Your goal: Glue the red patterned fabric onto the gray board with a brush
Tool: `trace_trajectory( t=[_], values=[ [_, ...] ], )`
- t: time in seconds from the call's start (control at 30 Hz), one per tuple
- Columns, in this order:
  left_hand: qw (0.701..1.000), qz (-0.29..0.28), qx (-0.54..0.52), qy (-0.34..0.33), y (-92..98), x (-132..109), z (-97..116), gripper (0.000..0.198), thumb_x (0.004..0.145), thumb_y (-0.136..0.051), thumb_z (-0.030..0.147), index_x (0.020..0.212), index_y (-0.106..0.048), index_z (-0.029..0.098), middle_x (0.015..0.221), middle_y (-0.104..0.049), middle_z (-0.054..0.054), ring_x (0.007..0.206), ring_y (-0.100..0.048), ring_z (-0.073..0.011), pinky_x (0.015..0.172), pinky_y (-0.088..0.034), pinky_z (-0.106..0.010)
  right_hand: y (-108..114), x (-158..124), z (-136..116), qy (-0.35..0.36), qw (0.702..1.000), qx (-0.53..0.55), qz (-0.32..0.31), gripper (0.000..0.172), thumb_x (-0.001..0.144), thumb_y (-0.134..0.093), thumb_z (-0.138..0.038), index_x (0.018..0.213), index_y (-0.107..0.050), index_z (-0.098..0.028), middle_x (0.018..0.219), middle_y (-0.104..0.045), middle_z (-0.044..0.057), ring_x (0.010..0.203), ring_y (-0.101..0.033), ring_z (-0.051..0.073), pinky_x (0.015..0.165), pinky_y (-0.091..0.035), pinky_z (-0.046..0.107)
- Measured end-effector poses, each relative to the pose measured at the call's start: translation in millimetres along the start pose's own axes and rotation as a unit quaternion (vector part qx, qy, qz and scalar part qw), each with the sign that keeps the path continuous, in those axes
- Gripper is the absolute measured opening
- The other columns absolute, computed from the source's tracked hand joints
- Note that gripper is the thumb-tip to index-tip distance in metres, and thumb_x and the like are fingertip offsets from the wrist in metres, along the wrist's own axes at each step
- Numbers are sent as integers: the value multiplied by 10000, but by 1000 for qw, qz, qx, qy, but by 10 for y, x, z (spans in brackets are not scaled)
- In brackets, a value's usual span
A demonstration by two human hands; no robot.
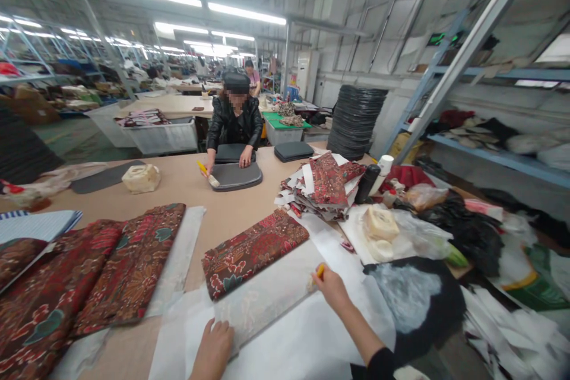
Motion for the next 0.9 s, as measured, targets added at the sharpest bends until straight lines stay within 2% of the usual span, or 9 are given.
trace_trajectory(
  t=[0.1, 0.23, 0.3, 0.43, 0.53, 0.67, 0.77, 0.83, 0.9],
  values=[
    [1000, -12, 2, -1, 35, -24, 26, 427, 800, -238, 76, 946, -630, 165, 1067, -634, -93, 1078, -538, -210, 1063, -213, -455, -122, -3, -212, 35, 998, 13, -48, 120, 830, -499, -302, 847, -568, -205, 684, -649, 6, 650, -594, 135, 584, -352, 204],
    [1000, 5, 11, -25, 131, -60, 113, 452, 802, -210, 69, 905, -640, 165, 1020, -649, -88, 1055, -547, -202, 1076, -197, -443, 147, 123, 111, -74, 994, -77, -19, 166, 855, -460, -285, 931, -570, -184, 773, -674, 65, 733, -625, 161, 615, -366, 225],
    [1000, 7, 12, -27, 142, -58, 125, 450, 804, -212, 75, 899, -641, 168, 1004, -655, -86, 1040, -552, -199, 1078, -196, -440, 294, 175, 244, -90, 991, -101, -8, 196, 856, -461, -307, 959, -568, -179, 804, -677, 84, 758, -631, 173, 625, -370, 236],
    [1000, 10, 11, -24, 126, -18, 82, 432, 790, -231, 83, 904, -638, 171, 995, -663, -86, 1016, -564, -201, 1067, -214, -442, 337, 197, 271, -67, 993, -91, -15, 222, 859, -452, -349, 946, -578, -188, 812, -681, 72, 764, -631, 170, 626, -369, 235],
    [1000, 15, 10, -17, 172, 23, 28, 429, 792, -223, 96, 902, -631, 169, 990, -669, -87, 1009, -573, -202, 1053, -231, -444, 307, 168, 332, -79, 993, -90, -21, 199, 848, -466, -323, 924, -585, -184, 796, -681, 70, 740, -627, 168, 610, -360, 235],
    [1000, 24, 9, -1, 335, 112, -26, 397, 815, -232, 155, 906, -618, 169, 965, -680, -85, 972, -594, -199, 1031, -262, -432, 350, 152, 416, -57, 997, -54, -4, 198, 860, -440, -318, 895, -585, -189, 763, -677, 48, 711, -616, 151, 596, -349, 222],
    [999, 35, 4, -2, 462, 209, -43, 357, 816, -263, 183, 884, -614, 182, 937, -686, -73, 960, -599, -194, 1009, -291, -408, 342, 139, 441, -68, 997, -47, -9, 179, 846, -453, -291, 848, -590, -176, 738, -672, 54, 687, -607, 153, 581, -340, 223],
    [999, 37, -3, -4, 521, 276, -60, 344, 807, -274, 169, 857, -613, 199, 911, -691, -52, 952, -601, -183, 1004, -296, -391, 319, 129, 383, -59, 998, -31, 3, 190, 844, -449, -304, 847, -590, -177, 722, -665, 49, 673, -600, 156, 581, -342, 226],
    [999, 38, -9, -6, 575, 331, -81, 343, 798, -279, 150, 863, -610, 214, 912, -695, -31, 950, -601, -173, 991, -308, -376, 260, 124, 268, -9, 1000, 17, -1, 185, 838, -456, -327, 865, -589, -201, 705, -657, 16, 665, -595, 148, 591, -350, 220]
  ],
)
Point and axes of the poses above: each hand's wrist, its own x-axis towards the middle knuckle, its own y-axis out of the back of the hand, z = x × y, the point moved 8 cm from there along x, towards the middle knuckle
